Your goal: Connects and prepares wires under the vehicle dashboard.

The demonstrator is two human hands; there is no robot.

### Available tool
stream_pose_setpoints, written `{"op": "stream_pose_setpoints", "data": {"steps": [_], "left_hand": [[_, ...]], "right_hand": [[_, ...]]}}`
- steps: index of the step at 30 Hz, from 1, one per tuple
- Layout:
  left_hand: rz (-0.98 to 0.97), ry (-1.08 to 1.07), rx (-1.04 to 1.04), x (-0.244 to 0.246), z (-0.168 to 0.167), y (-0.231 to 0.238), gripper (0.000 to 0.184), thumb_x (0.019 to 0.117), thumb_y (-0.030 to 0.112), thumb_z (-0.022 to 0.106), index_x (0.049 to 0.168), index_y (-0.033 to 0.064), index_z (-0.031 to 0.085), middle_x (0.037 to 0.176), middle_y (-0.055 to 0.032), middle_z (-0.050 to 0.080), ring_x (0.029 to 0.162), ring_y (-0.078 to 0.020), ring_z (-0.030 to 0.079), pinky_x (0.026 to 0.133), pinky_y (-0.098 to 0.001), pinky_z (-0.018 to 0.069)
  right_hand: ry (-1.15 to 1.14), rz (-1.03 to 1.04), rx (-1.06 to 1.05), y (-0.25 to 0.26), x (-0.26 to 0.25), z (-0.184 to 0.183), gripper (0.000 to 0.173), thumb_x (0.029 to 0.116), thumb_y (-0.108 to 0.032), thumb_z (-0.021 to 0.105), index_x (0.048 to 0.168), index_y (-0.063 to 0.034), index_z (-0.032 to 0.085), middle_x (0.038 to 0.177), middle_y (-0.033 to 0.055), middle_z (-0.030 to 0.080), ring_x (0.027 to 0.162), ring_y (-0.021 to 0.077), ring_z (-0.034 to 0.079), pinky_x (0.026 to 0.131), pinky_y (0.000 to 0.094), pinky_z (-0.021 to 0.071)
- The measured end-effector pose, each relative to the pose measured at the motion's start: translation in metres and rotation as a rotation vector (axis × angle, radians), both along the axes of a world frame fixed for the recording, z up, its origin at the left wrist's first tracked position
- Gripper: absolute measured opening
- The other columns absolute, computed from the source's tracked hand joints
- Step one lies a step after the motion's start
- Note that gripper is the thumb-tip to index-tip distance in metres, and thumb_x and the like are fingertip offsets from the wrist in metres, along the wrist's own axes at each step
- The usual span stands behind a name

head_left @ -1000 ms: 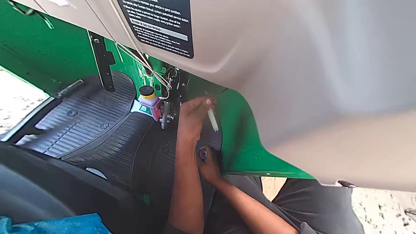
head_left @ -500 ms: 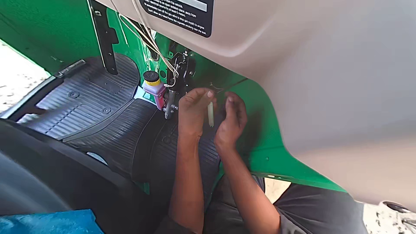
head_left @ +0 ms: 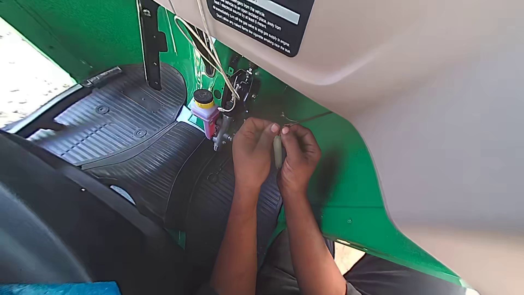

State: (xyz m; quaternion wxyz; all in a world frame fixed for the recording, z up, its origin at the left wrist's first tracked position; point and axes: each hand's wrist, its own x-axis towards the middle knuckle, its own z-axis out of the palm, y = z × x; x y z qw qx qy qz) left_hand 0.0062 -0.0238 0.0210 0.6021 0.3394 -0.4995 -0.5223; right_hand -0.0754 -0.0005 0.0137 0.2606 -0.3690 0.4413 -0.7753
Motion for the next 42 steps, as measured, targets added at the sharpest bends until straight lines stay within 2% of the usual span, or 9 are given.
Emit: {"op": "stream_pose_setpoints", "data": {"steps": [5,11,15,20,26,32,34,38,42], "left_hand": [[0.153,-0.117,-0.158,-0.014,0.001,0.008,0.009,0.1040,0.014,0.060,0.106,0.0060,0.062,0.084,-0.0011,0.067,0.072,-0.0090,0.064,0.065,-0.0252,0.0566],[0.078,-0.074,-0.130,-0.009,0.004,0.006,0.009,0.1038,0.014,0.060,0.107,0.0058,0.062,0.083,-0.0022,0.066,0.072,-0.0105,0.064,0.064,-0.0255,0.0558],[0.007,0.015,-0.013,-0.001,0.004,0.005,0.011,0.1041,0.015,0.060,0.108,0.0047,0.062,0.084,-0.0047,0.068,0.073,-0.0135,0.069,0.067,-0.0297,0.0613],[-0.074,0.137,0.122,0.004,0.009,0.005,0.013,0.1053,0.018,0.058,0.106,0.0048,0.060,0.082,-0.0072,0.067,0.063,-0.0145,0.067,0.055,-0.0284,0.0604],[-0.069,0.118,0.152,0.007,0.011,0.003,0.012,0.1050,0.018,0.058,0.103,0.0055,0.060,0.078,-0.0059,0.065,0.055,-0.0120,0.062,0.047,-0.0251,0.0557],[-0.206,0.092,0.261,0.021,0.022,-0.005,0.014,0.1042,0.012,0.058,0.100,-0.0005,0.060,0.072,-0.0092,0.065,0.051,-0.0123,0.060,0.044,-0.0241,0.0521],[-0.239,0.106,0.293,0.025,0.025,-0.005,0.014,0.1040,0.012,0.058,0.100,-0.0005,0.060,0.070,-0.0100,0.065,0.050,-0.0121,0.060,0.043,-0.0237,0.0512],[-0.207,0.080,0.250,0.023,0.025,-0.004,0.010,0.1032,0.009,0.058,0.100,-0.0008,0.059,0.072,-0.0095,0.065,0.052,-0.0131,0.062,0.045,-0.0257,0.0548],[-0.154,0.030,0.188,0.014,0.019,0.005,0.014,0.1048,0.016,0.059,0.106,0.0021,0.058,0.075,-0.0119,0.068,0.054,-0.0159,0.065,0.044,-0.0249,0.0530]], "right_hand": [[0.066,-0.026,0.120,-0.002,-0.004,0.009,0.018,0.0977,-0.006,0.062,0.111,-0.0024,0.073,0.089,0.0079,0.068,0.074,0.0131,0.063,0.063,0.0269,0.0550],[-0.197,0.187,0.107,-0.008,-0.008,0.025,0.017,0.0918,0.003,0.056,0.098,0.0046,0.072,0.095,0.0129,0.070,0.083,0.0143,0.066,0.070,0.0274,0.0563],[-0.340,0.352,0.155,-0.001,-0.007,0.024,0.019,0.0909,-0.005,0.054,0.098,-0.0051,0.072,0.085,0.0045,0.067,0.066,0.0078,0.060,0.059,0.0237,0.0537],[-0.398,0.532,0.127,0.002,-0.010,0.018,0.025,0.0896,-0.008,0.053,0.108,-0.0097,0.071,0.071,-0.0001,0.056,0.050,0.0040,0.049,0.045,0.0191,0.0446],[-0.547,0.669,0.043,0.000,-0.012,0.013,0.032,0.0846,-0.005,0.056,0.113,-0.0081,0.070,0.086,0.0041,0.065,0.058,0.0072,0.056,0.051,0.0224,0.0496],[-0.501,0.844,-0.049,-0.002,-0.017,0.011,0.028,0.0868,-0.010,0.055,0.110,-0.0040,0.071,0.088,0.0058,0.066,0.060,0.0098,0.060,0.051,0.0255,0.0524],[-0.460,0.854,-0.067,-0.003,-0.018,0.009,0.026,0.0892,-0.012,0.058,0.110,-0.0044,0.072,0.086,0.0057,0.067,0.059,0.0103,0.061,0.051,0.0263,0.0536],[-0.376,0.796,-0.084,-0.004,-0.019,0.005,0.020,0.0918,-0.011,0.065,0.109,-0.0057,0.073,0.099,0.0065,0.069,0.069,0.0090,0.064,0.057,0.0239,0.0546],[-0.307,0.608,-0.030,-0.002,-0.017,0.008,0.013,0.0984,-0.011,0.063,0.107,-0.0059,0.072,0.089,0.0052,0.066,0.059,0.0050,0.055,0.051,0.0187,0.0487]]}}
